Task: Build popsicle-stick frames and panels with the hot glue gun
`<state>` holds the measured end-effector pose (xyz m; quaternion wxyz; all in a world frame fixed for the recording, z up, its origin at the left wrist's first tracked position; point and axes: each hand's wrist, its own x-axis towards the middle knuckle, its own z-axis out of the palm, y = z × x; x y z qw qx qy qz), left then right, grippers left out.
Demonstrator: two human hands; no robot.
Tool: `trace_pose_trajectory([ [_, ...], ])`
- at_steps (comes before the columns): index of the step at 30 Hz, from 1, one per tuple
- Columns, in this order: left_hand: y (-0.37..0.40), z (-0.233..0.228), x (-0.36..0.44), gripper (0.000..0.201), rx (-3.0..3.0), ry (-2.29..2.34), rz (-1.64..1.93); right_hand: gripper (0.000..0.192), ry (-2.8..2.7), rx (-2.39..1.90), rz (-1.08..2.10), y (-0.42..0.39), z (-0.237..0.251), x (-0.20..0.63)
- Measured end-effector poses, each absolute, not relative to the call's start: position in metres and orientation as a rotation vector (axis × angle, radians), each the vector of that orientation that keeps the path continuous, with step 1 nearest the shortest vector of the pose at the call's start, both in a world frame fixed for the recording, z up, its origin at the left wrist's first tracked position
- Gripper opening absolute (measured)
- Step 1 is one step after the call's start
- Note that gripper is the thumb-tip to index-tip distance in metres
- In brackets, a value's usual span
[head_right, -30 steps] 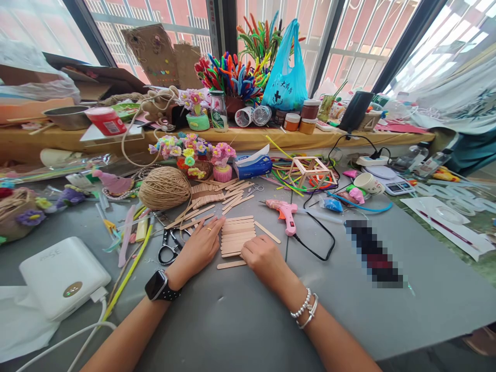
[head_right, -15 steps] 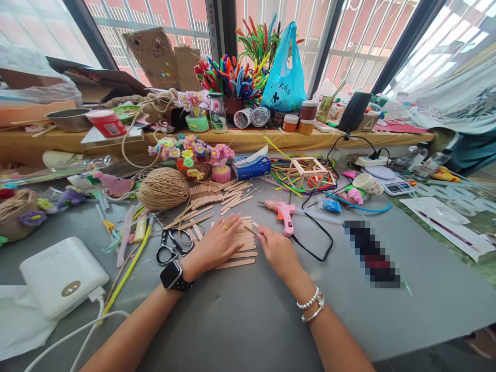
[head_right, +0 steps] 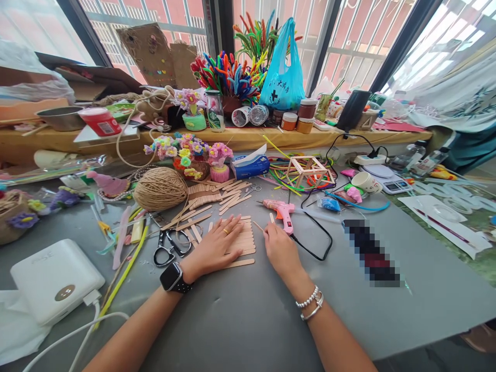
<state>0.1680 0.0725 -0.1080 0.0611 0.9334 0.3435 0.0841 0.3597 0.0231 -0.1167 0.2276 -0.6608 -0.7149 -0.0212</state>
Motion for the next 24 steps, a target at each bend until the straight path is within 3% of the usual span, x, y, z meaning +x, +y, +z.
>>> trace_pose_trajectory([
  [10,0.074,-0.111,0.169,0.064,2.82,1.069,0.281,0.015,-2.038,-1.861,-0.406,0.014,-0.104,0.357],
  [19,0.075,-0.118,0.169,0.065,2.821,1.14,0.264,0.017,-2.12,-1.837,-0.336,0.013,-0.107,0.35],
  [24,0.074,-0.115,0.17,0.064,2.816,1.152,0.21,0.016,-1.824,-1.899,-0.357,0.014,-0.098,0.369],
])
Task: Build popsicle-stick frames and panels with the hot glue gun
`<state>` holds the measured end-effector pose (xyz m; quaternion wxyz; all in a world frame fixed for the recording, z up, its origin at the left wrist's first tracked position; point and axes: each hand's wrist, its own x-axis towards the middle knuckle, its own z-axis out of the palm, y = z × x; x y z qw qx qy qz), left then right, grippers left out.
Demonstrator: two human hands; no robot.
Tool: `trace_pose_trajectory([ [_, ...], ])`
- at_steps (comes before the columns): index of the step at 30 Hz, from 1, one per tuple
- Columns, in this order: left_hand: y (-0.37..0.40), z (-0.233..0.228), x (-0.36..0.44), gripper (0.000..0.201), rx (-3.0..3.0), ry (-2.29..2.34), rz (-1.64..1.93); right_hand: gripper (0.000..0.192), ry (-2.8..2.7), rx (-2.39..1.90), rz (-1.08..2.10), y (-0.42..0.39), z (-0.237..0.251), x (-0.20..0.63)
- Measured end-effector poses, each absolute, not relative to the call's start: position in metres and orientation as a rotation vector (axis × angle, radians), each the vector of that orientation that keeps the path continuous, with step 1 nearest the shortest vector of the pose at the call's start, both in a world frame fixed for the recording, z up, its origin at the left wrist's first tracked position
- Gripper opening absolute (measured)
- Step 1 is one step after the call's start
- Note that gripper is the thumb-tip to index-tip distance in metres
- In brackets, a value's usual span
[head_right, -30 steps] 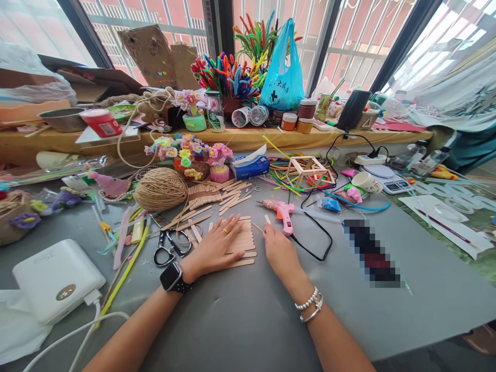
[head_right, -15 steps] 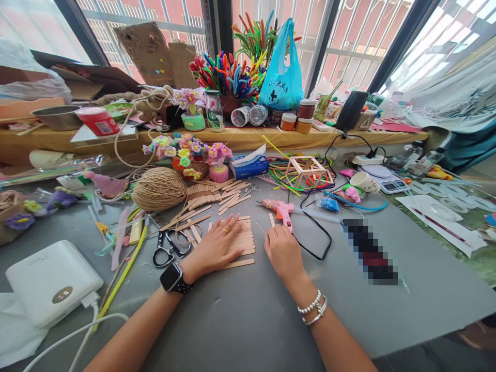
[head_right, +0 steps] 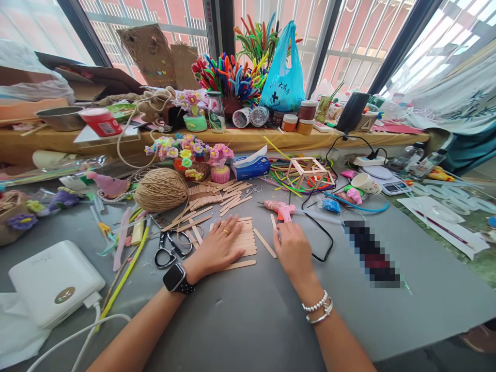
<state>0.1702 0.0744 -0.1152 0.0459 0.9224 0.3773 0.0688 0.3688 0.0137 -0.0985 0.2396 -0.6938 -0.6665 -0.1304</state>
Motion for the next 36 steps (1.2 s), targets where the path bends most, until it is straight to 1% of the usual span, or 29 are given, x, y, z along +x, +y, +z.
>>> trace_pose_trajectory([
  [2,0.074,-0.115,0.17,0.064,2.814,1.145,0.212,0.02,-1.708,-1.971,-0.4,0.015,-0.098,0.381],
  [6,0.074,-0.115,0.169,0.064,2.808,1.144,0.237,0.025,-1.722,-1.991,-0.36,0.017,-0.1,0.392],
  [9,0.074,-0.114,0.169,0.066,2.806,1.146,0.269,0.025,-1.84,-1.822,-0.279,0.018,-0.1,0.383],
  [12,0.074,-0.113,0.169,0.069,2.812,1.139,0.334,0.025,-2.016,-1.622,-0.126,0.019,-0.1,0.371],
  [15,0.076,-0.114,0.169,0.068,2.811,1.151,0.325,0.028,-2.103,-1.588,-0.05,0.02,-0.103,0.364],
  [19,0.077,-0.115,0.169,0.067,2.807,1.187,0.249,0.027,-2.207,-1.602,-0.085,0.021,-0.11,0.365],
  [24,0.077,-0.115,0.17,0.066,2.81,1.185,0.239,0.035,-2.202,-1.671,-0.23,0.018,-0.119,0.363],
  [28,0.078,-0.115,0.169,0.066,2.81,1.173,0.259,0.035,-2.201,-1.674,-0.232,0.019,-0.12,0.357],
  [32,0.077,-0.116,0.168,0.065,2.813,1.165,0.29,0.035,-2.204,-1.607,-0.15,0.026,-0.117,0.354],
  [36,0.077,-0.116,0.167,0.065,2.817,1.161,0.292,0.031,-2.198,-1.504,0.012,0.026,-0.11,0.354],
])
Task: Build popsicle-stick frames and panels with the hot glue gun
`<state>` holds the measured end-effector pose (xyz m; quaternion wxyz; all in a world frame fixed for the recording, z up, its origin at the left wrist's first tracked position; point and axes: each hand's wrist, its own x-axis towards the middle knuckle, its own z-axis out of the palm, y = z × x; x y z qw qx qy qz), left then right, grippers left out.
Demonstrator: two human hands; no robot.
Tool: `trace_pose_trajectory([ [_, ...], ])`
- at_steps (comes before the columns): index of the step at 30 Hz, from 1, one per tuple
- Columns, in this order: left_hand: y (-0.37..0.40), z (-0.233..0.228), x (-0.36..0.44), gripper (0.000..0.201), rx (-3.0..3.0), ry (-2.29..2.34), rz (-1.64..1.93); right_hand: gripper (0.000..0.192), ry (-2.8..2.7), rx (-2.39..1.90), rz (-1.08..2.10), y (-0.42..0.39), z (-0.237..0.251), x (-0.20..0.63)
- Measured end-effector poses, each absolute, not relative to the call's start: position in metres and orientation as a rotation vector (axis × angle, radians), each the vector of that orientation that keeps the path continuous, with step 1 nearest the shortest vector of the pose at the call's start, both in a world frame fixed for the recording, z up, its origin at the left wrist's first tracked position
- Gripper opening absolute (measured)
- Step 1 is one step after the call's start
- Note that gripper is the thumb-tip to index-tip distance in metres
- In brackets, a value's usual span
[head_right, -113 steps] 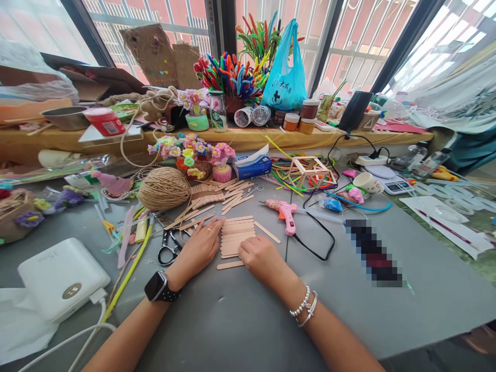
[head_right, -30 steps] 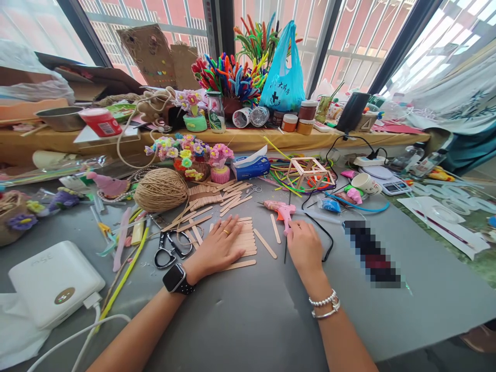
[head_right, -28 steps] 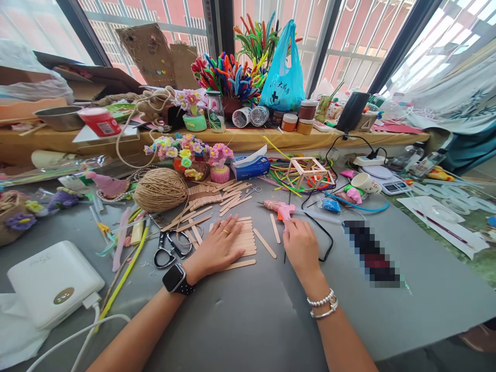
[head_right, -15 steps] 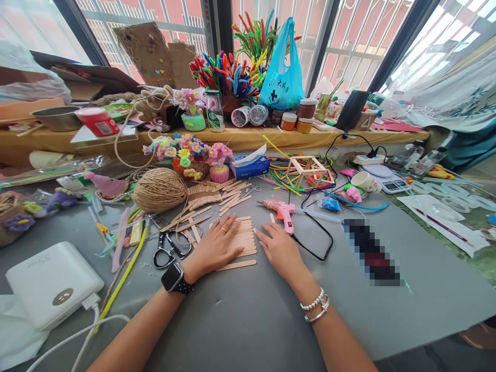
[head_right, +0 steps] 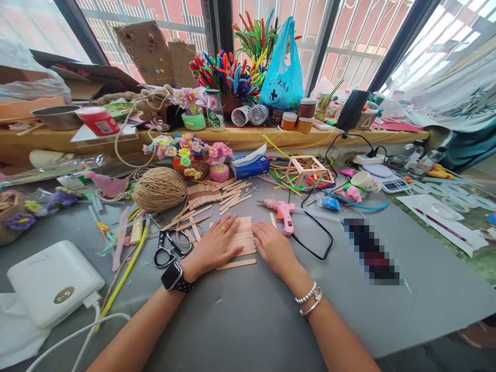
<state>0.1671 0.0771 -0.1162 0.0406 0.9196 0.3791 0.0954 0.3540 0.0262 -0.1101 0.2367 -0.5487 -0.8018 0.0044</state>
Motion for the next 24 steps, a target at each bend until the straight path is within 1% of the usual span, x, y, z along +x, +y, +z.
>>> trace_pose_trajectory([
  [4,0.077,-0.115,0.167,0.064,2.802,1.151,0.28,0.023,-2.206,-1.353,0.191,0.014,-0.098,0.355],
  [5,0.077,-0.115,0.167,0.063,2.796,1.149,0.286,0.025,-2.217,-1.325,0.219,0.011,-0.096,0.355],
  [8,0.077,-0.115,0.167,0.057,2.78,1.151,0.315,0.039,-2.254,-1.311,0.232,0.006,-0.096,0.353],
  [10,0.077,-0.116,0.166,0.054,2.782,1.152,0.321,0.043,-2.275,-1.337,0.194,0.005,-0.1,0.351],
  [14,0.077,-0.118,0.166,0.052,2.806,1.148,0.317,0.034,-2.297,-1.337,0.096,0.007,-0.106,0.347],
  [19,0.077,-0.117,0.166,0.048,2.828,1.155,0.301,0.013,-2.286,-1.235,0.027,0.006,-0.11,0.342],
  [24,0.077,-0.118,0.167,0.048,2.828,1.15,0.331,0.01,-2.241,-1.204,0.026,0.006,-0.112,0.338],
])
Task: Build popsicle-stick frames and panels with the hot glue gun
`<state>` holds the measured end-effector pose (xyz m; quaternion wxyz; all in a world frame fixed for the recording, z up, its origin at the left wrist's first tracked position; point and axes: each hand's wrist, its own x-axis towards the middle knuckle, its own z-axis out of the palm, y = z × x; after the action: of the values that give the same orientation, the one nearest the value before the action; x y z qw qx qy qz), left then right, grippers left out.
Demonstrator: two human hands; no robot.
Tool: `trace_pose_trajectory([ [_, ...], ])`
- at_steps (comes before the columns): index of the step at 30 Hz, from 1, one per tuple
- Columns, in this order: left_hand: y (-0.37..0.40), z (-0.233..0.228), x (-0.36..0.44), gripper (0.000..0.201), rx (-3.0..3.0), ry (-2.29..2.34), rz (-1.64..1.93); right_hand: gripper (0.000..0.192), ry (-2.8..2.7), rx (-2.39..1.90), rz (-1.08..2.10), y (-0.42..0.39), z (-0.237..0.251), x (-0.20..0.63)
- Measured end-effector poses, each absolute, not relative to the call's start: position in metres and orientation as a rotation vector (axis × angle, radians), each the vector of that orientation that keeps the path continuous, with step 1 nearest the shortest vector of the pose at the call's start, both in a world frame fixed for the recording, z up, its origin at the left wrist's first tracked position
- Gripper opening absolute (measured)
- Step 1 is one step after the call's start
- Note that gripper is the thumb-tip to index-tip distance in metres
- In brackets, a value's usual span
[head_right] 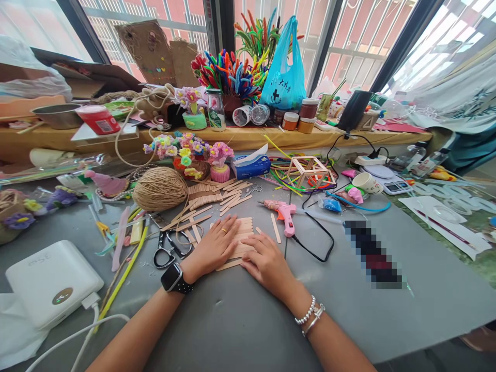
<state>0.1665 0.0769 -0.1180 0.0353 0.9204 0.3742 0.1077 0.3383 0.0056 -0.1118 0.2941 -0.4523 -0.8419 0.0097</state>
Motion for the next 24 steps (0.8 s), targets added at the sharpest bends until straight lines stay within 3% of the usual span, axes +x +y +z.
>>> trace_pose_trajectory([
  [9,0.0767,-0.1181,0.1659,0.05,2.831,1.148,0.292,0.007,-2.198,-1.24,0.089,0.0058,-0.112,0.3395],
  [15,0.076,-0.1165,0.1657,0.065,2.79,1.137,0.281,0.005,-2.177,-1.229,0.091,0.0063,-0.1123,0.3422],
  [24,0.0757,-0.1223,0.1666,0.071,2.804,1.134,0.329,0.017,-2.131,-1.293,0.162,0.0072,-0.1135,0.3435],
])
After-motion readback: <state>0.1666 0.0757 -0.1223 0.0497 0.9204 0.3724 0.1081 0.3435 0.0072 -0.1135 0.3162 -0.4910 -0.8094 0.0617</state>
